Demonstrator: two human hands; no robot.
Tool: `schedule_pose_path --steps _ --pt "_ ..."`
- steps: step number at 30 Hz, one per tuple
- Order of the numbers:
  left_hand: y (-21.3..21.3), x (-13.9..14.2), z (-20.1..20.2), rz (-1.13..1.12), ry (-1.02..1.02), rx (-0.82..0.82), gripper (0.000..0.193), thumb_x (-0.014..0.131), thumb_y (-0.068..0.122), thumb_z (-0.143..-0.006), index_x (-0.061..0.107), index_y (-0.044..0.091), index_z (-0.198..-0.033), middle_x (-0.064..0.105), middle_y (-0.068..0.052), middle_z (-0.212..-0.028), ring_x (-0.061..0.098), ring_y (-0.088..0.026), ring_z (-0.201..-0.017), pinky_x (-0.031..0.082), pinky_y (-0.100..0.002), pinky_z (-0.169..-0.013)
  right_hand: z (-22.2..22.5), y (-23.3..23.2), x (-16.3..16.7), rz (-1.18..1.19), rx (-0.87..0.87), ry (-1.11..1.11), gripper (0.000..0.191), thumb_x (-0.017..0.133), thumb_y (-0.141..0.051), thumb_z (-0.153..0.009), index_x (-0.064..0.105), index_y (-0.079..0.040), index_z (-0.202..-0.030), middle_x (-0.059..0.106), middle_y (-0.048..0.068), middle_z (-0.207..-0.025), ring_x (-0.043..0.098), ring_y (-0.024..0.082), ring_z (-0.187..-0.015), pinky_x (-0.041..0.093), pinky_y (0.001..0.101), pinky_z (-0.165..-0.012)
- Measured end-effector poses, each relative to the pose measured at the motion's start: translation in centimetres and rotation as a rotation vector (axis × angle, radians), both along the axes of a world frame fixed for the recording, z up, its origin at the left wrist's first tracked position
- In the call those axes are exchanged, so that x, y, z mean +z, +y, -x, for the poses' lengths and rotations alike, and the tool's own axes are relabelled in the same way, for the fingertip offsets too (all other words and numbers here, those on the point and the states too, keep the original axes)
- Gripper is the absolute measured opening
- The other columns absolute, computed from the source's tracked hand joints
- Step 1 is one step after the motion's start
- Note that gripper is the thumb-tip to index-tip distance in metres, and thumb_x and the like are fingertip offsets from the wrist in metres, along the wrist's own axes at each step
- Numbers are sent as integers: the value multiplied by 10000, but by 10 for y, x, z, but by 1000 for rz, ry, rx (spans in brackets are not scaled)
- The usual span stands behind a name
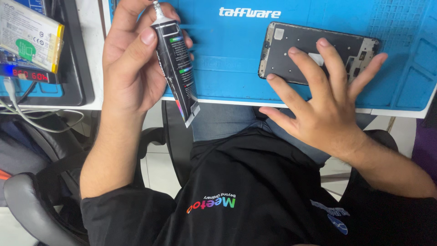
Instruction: The person holds a phone mid-frame on a blue repair mat and squeezes multi-purpose adhesive from a tube along its edges, capping and reopening the tube between passes. They use tweezers near the frame, press along its edges by hand, and finally wipe the frame with a tissue.
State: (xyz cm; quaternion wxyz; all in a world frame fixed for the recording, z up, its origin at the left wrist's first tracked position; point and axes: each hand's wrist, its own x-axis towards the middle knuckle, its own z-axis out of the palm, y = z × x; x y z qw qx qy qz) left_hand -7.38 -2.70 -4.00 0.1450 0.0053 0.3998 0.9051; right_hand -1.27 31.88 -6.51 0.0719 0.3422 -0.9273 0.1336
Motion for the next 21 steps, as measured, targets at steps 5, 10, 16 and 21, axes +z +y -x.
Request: schedule_pose_path --steps 5,10,16,21 --pt "15 2 0 -4 -10 2 425 577 91 -1083 429 14 -1474 544 -183 -1223 683 -284 -1048 614 -377 -909 -3 21 2 19 -23 -21 515 774 -513 -977 677 -179 -1357 487 183 -1514 330 484 -1525 -72 876 -1014" --pt "24 2 -5 6 -3 6 421 579 90 -1091 431 21 -1479 542 -181 -1202 682 -288 -1046 611 -378 -913 -11 37 0 28 -34 -23 512 762 -500 -950 693 -172 -1336 494 174 -1500 323 478 -1525 -84 867 -1021" --pt "29 5 -15 20 -19 17 439 573 86 -1079 424 35 -1489 541 -181 -1190 679 -287 -1034 612 -384 -899 -24 50 -2 33 -60 -17 497 777 -509 -958 717 -162 -1308 495 168 -1518 328 473 -1525 -90 853 -1034" --pt "32 6 -21 34 -18 18 452 571 86 -1082 424 42 -1507 545 -179 -1181 656 -277 -997 611 -384 -893 -34 60 -1 35 -71 -25 478 783 -492 -958 720 -166 -1303 493 165 -1515 329 465 -1530 -90 846 -1046"
